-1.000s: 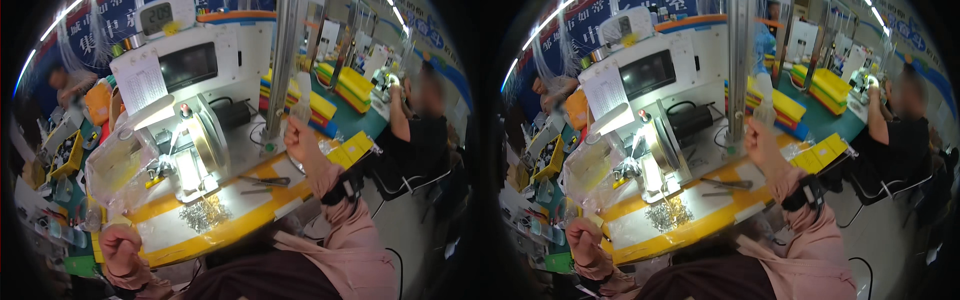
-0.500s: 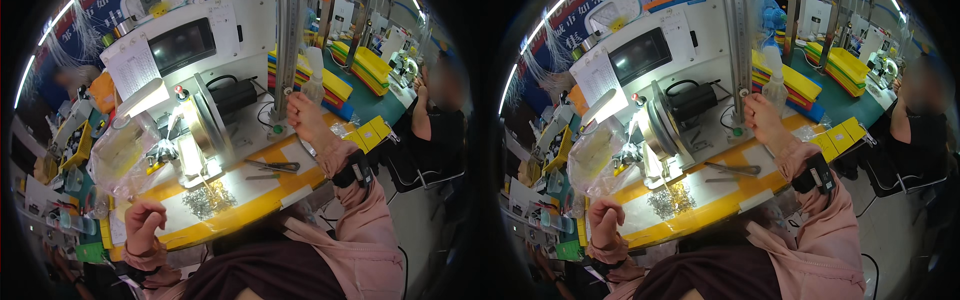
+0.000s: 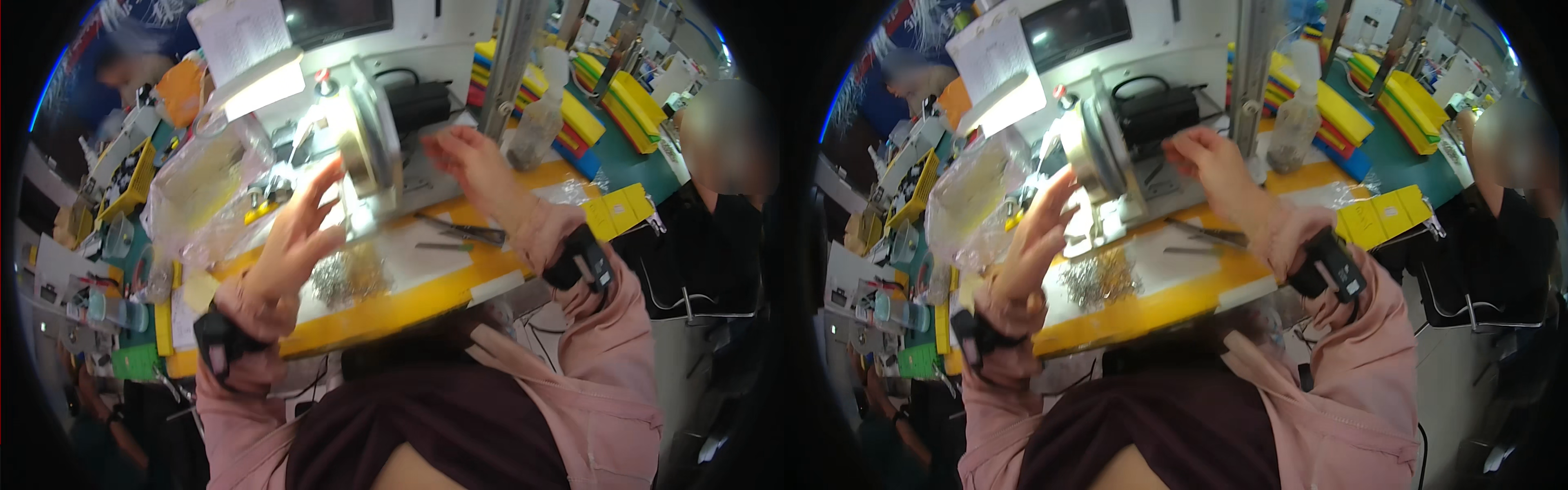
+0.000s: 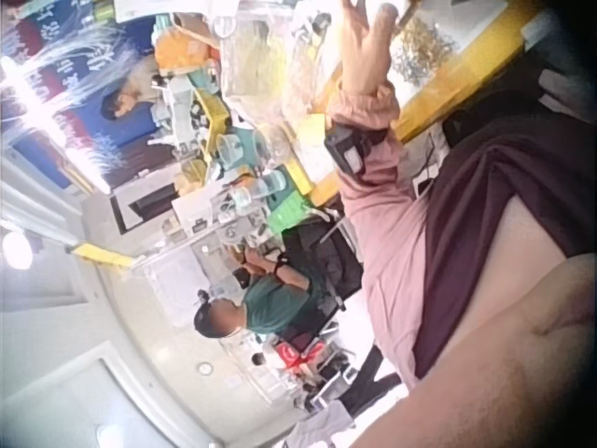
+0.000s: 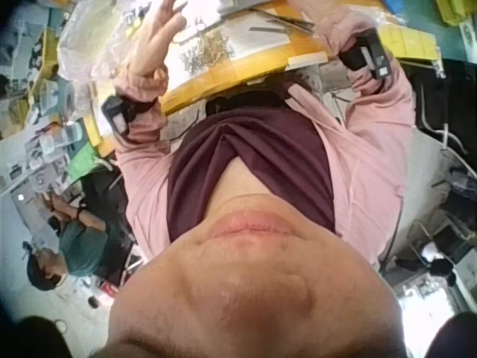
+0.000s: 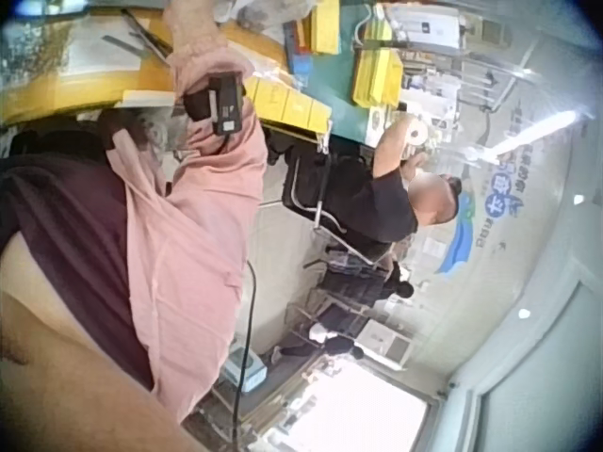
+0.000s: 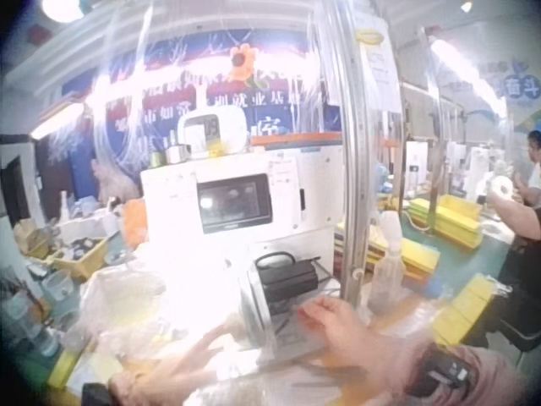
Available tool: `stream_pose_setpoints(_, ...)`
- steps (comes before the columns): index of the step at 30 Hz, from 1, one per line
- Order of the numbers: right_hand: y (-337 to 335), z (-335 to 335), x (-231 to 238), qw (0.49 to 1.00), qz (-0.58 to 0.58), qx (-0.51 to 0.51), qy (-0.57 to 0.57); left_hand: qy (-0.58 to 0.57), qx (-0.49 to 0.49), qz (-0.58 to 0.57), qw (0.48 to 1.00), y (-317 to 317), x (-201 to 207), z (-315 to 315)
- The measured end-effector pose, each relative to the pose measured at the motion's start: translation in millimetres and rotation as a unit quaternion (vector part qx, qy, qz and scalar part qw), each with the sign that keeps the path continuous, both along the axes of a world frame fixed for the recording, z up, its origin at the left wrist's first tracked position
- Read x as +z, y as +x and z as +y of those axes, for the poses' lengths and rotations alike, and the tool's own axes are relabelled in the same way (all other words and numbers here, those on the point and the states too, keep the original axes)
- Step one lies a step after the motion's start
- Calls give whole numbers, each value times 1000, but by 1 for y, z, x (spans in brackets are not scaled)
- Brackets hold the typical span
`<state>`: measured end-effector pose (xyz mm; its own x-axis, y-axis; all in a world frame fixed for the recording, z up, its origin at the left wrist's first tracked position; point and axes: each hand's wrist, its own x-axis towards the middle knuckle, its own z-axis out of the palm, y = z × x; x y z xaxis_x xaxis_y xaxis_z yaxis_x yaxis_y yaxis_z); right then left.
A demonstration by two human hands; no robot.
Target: Assembling small metal components using glue and precision tools at a workbench.
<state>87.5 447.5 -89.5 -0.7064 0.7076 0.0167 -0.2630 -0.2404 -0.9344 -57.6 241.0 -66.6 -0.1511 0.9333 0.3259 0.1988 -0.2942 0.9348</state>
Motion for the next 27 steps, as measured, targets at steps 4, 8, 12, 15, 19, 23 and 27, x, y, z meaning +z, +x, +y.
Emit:
stream_pose_setpoints(4, -37, -4, 26, 990, -40, 34, 130, -38, -27, -93, 995, -1, 3, 39)
stream_pose_setpoints(8, -58, -7, 35, 993, 13, 92, 69, -57, 22, -78, 995, -11, 6, 64)
stream_pose_setpoints(12, -31, 5, 22, 968, -124, 48, 214, -51, 105, 144, 983, -5, 7, 21)
stream_pose_setpoints(15, 9, -21, 13, 927, -203, -3, 316, -20, 180, 60, 982, -16, -15, -51)
stream_pose_setpoints(19, 48, -73, -32, 896, -224, 148, 354, -16, 268, -45, 962, -18, -44, -116)
stream_pose_setpoints(23, 34, -95, -44, 873, -247, 150, 392, -91, 397, -11, 913, -25, -60, -151)
stream_pose_setpoints(27, 24, -96, -42, 836, -253, 173, 455, -77, 429, 14, 900, -22, -60, -159)
